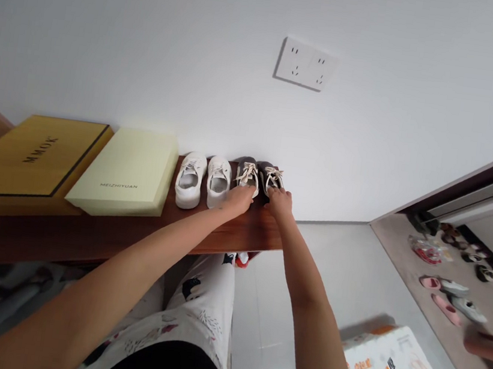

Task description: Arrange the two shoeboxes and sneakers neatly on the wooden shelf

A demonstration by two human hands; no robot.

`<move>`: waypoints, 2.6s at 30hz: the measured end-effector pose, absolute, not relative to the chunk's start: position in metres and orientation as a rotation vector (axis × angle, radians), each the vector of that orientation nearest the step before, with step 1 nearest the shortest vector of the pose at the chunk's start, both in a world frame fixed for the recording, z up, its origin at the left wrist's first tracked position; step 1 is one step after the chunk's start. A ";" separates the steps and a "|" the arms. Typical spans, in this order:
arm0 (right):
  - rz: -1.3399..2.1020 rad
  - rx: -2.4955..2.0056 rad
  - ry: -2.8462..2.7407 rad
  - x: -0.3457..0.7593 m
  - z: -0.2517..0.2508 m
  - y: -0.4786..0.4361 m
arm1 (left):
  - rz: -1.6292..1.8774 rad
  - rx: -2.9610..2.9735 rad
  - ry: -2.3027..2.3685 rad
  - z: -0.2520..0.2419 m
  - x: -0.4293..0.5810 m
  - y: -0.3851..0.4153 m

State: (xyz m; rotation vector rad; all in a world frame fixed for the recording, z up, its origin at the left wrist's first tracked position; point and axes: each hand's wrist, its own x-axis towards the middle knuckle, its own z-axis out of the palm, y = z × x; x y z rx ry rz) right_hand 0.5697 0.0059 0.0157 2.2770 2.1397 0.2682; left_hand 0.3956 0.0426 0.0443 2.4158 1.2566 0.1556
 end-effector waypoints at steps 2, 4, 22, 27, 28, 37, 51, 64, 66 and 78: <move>0.264 2.279 2.134 0.567 0.013 0.006 | 0.155 2.431 1.262 0.042 0.396 0.042; 0.262 2.286 2.109 0.565 0.010 0.006 | 0.157 2.444 1.269 0.039 0.397 0.042; 0.344 2.960 2.482 0.473 -0.040 -0.068 | 0.818 2.066 1.274 -0.037 0.238 -0.072; 0.093 2.947 2.686 0.396 -0.066 -0.094 | 1.180 1.684 1.725 -0.058 0.141 -0.102; 0.062 2.906 2.730 0.385 -0.069 -0.094 | 1.245 1.599 1.798 -0.060 0.125 -0.106; -0.053 3.104 2.709 0.368 -0.081 -0.084 | 1.369 1.258 1.965 -0.056 0.055 -0.116; -0.034 3.115 2.911 0.368 -0.088 -0.077 | 1.418 1.282 1.856 -0.049 0.046 -0.121; 0.010 3.113 2.898 0.371 -0.092 -0.077 | 1.577 0.979 1.641 -0.046 0.028 -0.098; -0.036 3.148 2.871 0.372 -0.090 -0.079 | 1.620 0.854 1.549 -0.043 0.025 -0.085; -0.990 2.653 3.375 0.231 -0.021 -0.051 | 1.527 -0.094 1.464 0.021 -0.053 0.028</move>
